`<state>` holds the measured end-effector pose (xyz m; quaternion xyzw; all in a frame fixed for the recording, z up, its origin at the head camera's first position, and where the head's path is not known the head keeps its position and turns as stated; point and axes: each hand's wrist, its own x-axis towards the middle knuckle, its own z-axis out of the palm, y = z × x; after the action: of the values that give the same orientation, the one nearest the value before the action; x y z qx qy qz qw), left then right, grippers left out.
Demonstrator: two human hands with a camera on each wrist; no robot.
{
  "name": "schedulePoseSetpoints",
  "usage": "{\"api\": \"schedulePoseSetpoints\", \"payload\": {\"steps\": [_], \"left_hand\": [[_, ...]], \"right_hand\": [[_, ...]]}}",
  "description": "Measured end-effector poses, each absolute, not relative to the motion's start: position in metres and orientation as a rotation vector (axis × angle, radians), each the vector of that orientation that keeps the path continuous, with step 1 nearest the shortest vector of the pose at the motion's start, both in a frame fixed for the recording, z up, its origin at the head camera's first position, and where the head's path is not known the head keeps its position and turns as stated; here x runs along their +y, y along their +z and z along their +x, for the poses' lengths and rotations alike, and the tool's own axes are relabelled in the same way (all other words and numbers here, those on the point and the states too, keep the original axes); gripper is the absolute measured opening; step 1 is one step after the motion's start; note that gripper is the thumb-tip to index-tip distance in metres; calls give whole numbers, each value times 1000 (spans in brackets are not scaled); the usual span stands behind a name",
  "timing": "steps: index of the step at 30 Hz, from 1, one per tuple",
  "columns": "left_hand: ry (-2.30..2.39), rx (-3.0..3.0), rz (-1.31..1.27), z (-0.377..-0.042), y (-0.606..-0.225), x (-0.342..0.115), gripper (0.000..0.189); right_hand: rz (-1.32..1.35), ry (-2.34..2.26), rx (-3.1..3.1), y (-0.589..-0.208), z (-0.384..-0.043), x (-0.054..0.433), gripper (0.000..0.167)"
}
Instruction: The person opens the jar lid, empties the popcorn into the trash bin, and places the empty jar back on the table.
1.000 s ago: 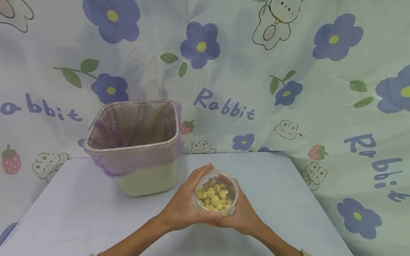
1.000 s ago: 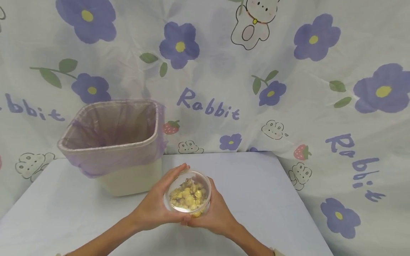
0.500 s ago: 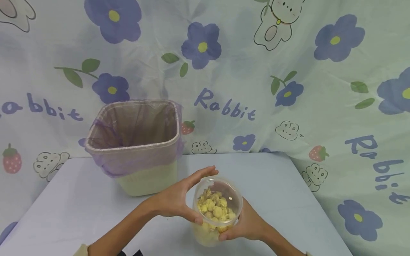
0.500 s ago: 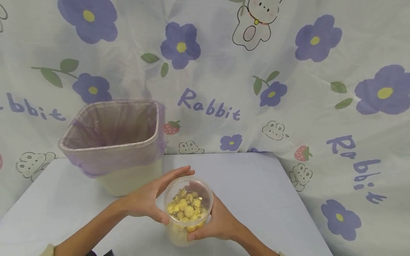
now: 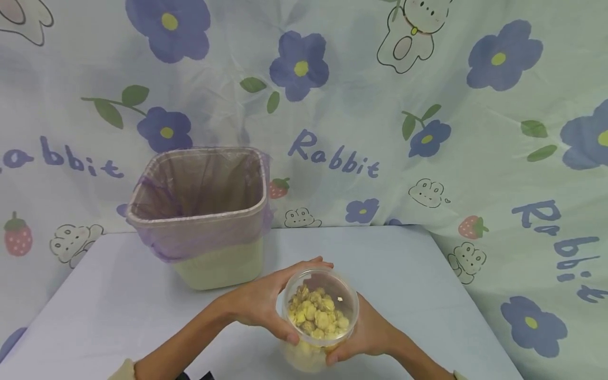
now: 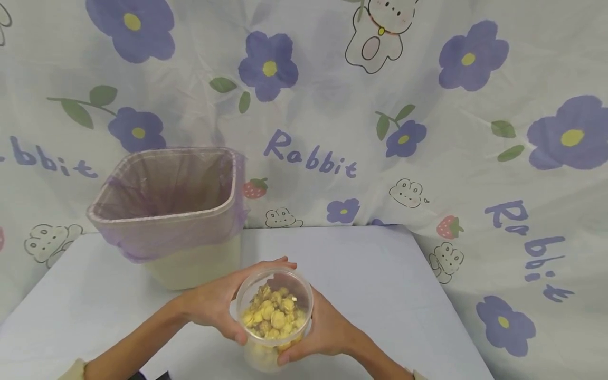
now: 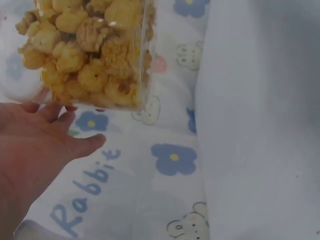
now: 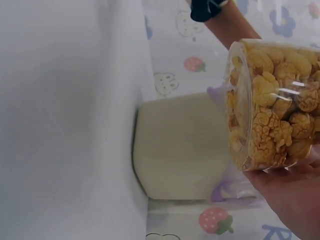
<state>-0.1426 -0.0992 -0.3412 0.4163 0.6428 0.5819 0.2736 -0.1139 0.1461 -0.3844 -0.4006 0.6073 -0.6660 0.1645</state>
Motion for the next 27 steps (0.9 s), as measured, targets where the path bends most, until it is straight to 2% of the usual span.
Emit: {"api": "schedulePoseSetpoints", "payload": {"steps": [9,16,27], "left_hand": [[1684,1924,1030,-136,-346,-92,95],[1794,2163,906,-125,-349,-80,105],[1822,2285,732,-113,-351,-71,110]], "right_hand": [[-1140,-1901,1969,-388,-120,148,110],[-1039,-1954,2115,-390,-122,147,106],[-889,-1981,2182,-390,-119,145,102]]}}
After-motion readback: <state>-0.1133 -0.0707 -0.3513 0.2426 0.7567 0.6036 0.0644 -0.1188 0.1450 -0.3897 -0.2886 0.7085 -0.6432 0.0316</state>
